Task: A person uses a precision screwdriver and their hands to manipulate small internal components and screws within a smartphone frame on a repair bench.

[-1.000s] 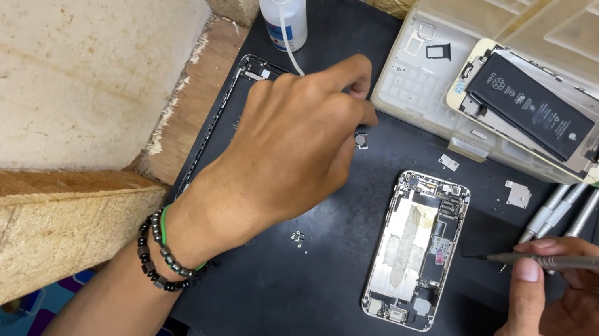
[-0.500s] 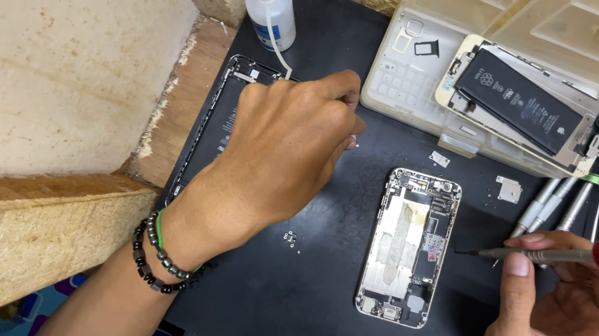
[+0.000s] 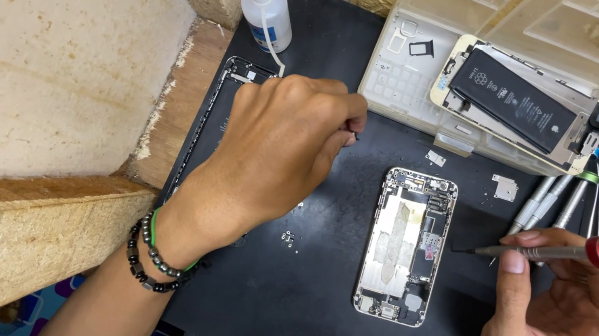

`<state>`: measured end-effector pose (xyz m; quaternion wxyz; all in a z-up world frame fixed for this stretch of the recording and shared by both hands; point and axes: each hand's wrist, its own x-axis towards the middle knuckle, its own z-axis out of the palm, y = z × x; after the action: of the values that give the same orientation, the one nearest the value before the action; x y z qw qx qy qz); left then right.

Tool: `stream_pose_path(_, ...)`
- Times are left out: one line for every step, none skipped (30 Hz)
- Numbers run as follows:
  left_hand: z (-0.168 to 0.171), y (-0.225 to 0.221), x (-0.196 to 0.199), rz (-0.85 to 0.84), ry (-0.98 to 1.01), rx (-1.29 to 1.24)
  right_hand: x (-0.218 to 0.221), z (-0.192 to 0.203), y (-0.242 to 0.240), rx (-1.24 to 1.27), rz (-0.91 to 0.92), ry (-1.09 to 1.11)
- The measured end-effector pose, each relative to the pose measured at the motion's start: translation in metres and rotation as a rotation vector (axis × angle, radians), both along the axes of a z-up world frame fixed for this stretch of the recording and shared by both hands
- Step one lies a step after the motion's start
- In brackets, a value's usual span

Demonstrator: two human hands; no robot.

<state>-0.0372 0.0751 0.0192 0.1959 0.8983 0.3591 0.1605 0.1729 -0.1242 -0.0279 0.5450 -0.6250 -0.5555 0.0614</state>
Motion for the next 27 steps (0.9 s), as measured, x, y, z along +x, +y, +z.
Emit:
stream_pose_path(0.004,-0.001,0.000,-0.002,-0.001,0.000,0.000,0.001,0.001,0.000,-0.002,-0.001)
stream_pose_path(0.008,-0.001,0.001,-0.007,-0.058,-0.043,0.000,0.003,0.001,-0.004,0.007,-0.009)
stream_pose_path(0.012,-0.002,0.001,-0.013,-0.116,-0.087,0.000,0.004,0.002,-0.007,0.016,-0.016)
stream_pose_path(0.013,-0.002,0.002,-0.011,-0.114,-0.087,0.000,0.003,0.001,-0.007,0.018,-0.015)
stream_pose_path(0.013,-0.002,0.002,-0.023,-0.203,-0.071,0.000,0.001,0.001,0.000,0.009,-0.003)
stream_pose_path(0.014,-0.002,0.002,-0.036,-0.291,-0.054,0.000,0.000,0.000,0.007,0.001,0.009)
stream_pose_path(0.016,-0.002,0.002,-0.033,-0.290,-0.052,-0.001,0.001,0.000,0.008,0.003,0.010)
stream_pose_path(0.018,-0.001,0.002,-0.059,-0.354,-0.054,-0.001,0.002,0.000,-0.013,0.001,0.001)
stream_pose_path(0.020,-0.001,0.001,-0.086,-0.418,-0.055,-0.001,0.003,-0.001,-0.033,-0.002,-0.009)
stream_pose_path(0.021,-0.001,0.001,-0.081,-0.416,-0.056,-0.002,0.002,-0.001,-0.035,0.003,-0.007)
stream_pose_path(0.022,-0.001,0.001,-0.106,-0.473,-0.072,-0.003,0.000,-0.001,-0.020,-0.020,0.009)
stream_pose_path(0.023,-0.001,0.001,-0.130,-0.530,-0.088,-0.004,-0.002,0.000,-0.004,-0.042,0.025)
stream_pose_path(0.022,-0.001,0.001,-0.125,-0.528,-0.087,-0.002,-0.003,-0.001,-0.004,-0.037,0.027)
stream_pose_path(0.022,-0.001,0.001,-0.142,-0.558,-0.085,-0.001,-0.005,-0.002,-0.005,-0.026,0.032)
stream_pose_path(0.022,-0.001,0.001,-0.158,-0.588,-0.082,0.000,-0.006,-0.002,-0.005,-0.016,0.037)
stream_pose_path(0.021,-0.001,0.001,-0.155,-0.588,-0.080,0.000,-0.006,-0.002,-0.004,-0.012,0.038)
stream_pose_path(0.021,-0.001,0.001,-0.158,-0.617,-0.097,0.001,-0.006,-0.002,-0.002,-0.008,0.030)
stream_pose_path(0.021,-0.002,0.001,-0.161,-0.645,-0.113,0.001,-0.006,-0.001,0.000,-0.005,0.023)
stream_pose_path(0.022,-0.002,0.001,-0.159,-0.644,-0.111,0.003,-0.007,-0.002,0.001,-0.001,0.024)
stream_pose_path(0.022,-0.002,0.000,-0.155,-0.653,-0.130,0.004,-0.009,-0.002,0.007,0.002,0.019)
stream_pose_path(0.022,-0.002,0.000,-0.150,-0.662,-0.150,0.006,-0.011,-0.003,0.013,0.005,0.015)
stream_pose_path(0.022,-0.001,0.000,-0.151,-0.662,-0.150,0.004,-0.008,-0.002,0.012,0.005,0.015)
stream_pose_path(0.021,-0.001,0.000,-0.141,-0.667,-0.171,0.002,-0.006,-0.001,0.008,0.004,0.018)
stream_pose_path(0.020,0.000,0.000,-0.132,-0.671,-0.191,0.000,-0.004,0.000,0.005,0.002,0.021)
stream_pose_path(0.019,0.001,-0.001,-0.133,-0.672,-0.191,0.000,-0.004,-0.001,0.005,0.001,0.020)
stream_pose_path(0.018,0.001,-0.001,-0.124,-0.640,-0.185,0.000,-0.004,-0.001,0.001,-0.002,0.021)
stream_pose_path(0.017,0.002,-0.001,-0.114,-0.609,-0.179,0.000,-0.004,-0.001,-0.003,-0.005,0.022)
